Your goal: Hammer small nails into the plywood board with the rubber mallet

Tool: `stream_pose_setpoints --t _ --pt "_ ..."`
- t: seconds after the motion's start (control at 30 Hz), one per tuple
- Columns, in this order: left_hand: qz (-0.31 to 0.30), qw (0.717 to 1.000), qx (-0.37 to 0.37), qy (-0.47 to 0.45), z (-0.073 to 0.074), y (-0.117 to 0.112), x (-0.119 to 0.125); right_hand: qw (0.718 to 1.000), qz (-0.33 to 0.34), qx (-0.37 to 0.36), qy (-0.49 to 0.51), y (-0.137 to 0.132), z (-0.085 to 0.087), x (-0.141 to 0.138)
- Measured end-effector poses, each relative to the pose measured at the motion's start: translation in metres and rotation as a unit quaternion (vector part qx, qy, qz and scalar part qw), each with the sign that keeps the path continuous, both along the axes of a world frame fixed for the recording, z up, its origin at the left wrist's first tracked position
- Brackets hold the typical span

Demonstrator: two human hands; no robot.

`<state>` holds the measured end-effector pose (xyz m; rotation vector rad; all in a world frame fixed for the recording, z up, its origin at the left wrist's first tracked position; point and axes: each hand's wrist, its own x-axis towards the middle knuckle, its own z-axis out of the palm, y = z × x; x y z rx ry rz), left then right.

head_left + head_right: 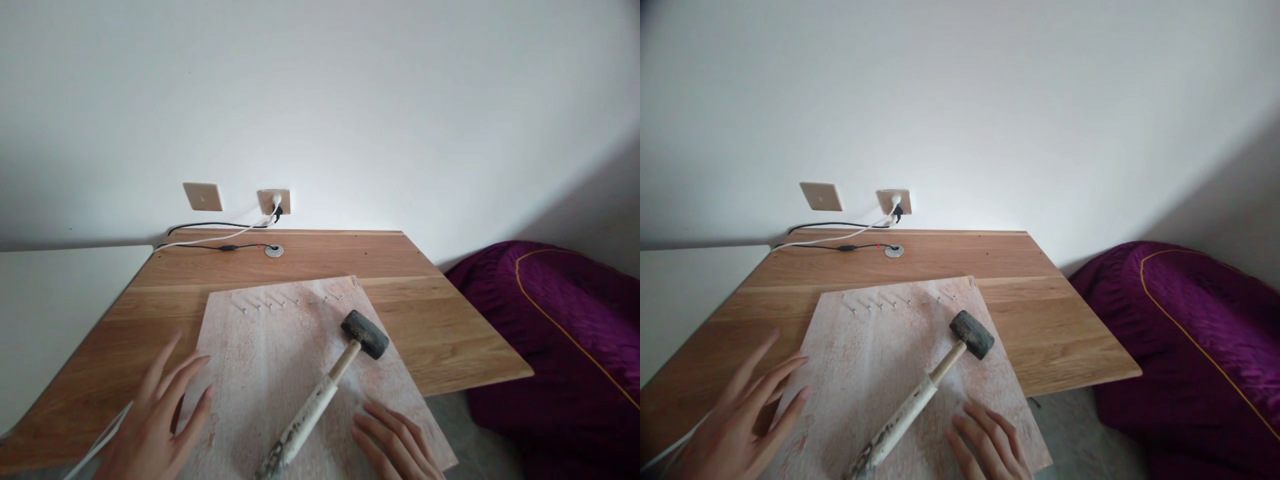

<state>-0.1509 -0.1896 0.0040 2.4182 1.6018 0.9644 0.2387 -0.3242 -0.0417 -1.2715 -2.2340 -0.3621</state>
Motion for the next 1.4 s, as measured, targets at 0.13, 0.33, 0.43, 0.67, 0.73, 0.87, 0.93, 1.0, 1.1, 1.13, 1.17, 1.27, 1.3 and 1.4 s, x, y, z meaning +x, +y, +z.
stream_pose_setpoints --t 0.13,0.33,0.43,0.67,0.73,0.87,0.93,1.0,1.1,1.13,1.17,1.27,1.3,1.4 --pt "-0.029 0.996 -0.042 -0.074 0.005 0.016 0.023 1.0 0.005 -0.005 -0.024 0.0 0.012 0.021" --pt "-0.128 0.981 -0.051 -0.135 0.002 0.029 0.096 0.992 -0.099 -0.052 -0.061 -0.02 0.04 0.073" --pt "-0.165 0.969 -0.09 -0.163 0.006 0.031 0.14 0.982 -0.158 -0.068 -0.073 -0.032 0.034 0.108" --pt "-0.271 0.932 -0.159 -0.181 0.01 0.055 0.224 0.96 -0.265 -0.085 -0.041 -0.042 0.0 0.187" --pt "-0.288 0.928 -0.157 -0.178 0.007 0.067 0.242 0.957 -0.274 -0.095 -0.015 -0.037 -0.001 0.2" --pt "-0.297 0.929 -0.15 -0.158 0.001 0.087 0.266 0.955 -0.27 -0.122 0.034 -0.018 0.01 0.215" --pt "-0.295 0.931 -0.149 -0.158 0.0 0.092 0.272 0.952 -0.269 -0.135 0.047 -0.009 0.018 0.221" --pt "-0.299 0.927 -0.15 -0.173 0.001 0.095 0.272 0.949 -0.273 -0.149 0.061 -0.003 0.025 0.224" --pt "-0.304 0.919 -0.142 -0.207 0.004 0.103 0.262 0.943 -0.283 -0.148 0.092 0.001 0.035 0.218" --pt "-0.303 0.917 -0.141 -0.217 0.005 0.107 0.256 0.943 -0.287 -0.133 0.108 0.001 0.038 0.21" --pt "-0.301 0.915 -0.146 -0.225 0.005 0.111 0.25 0.942 -0.29 -0.112 0.128 0.002 0.04 0.199" --pt "-0.291 0.891 -0.218 -0.272 0.003 0.127 0.229 0.931 -0.298 0.003 0.21 0.008 0.041 0.146" --pt "-0.282 0.873 -0.254 -0.305 0.001 0.132 0.223 0.925 -0.301 0.024 0.229 0.013 0.042 0.124" --pt "-0.23 0.798 -0.348 -0.436 -0.005 0.144 0.21 0.953 -0.187 0.014 0.236 0.034 0.047 0.055"
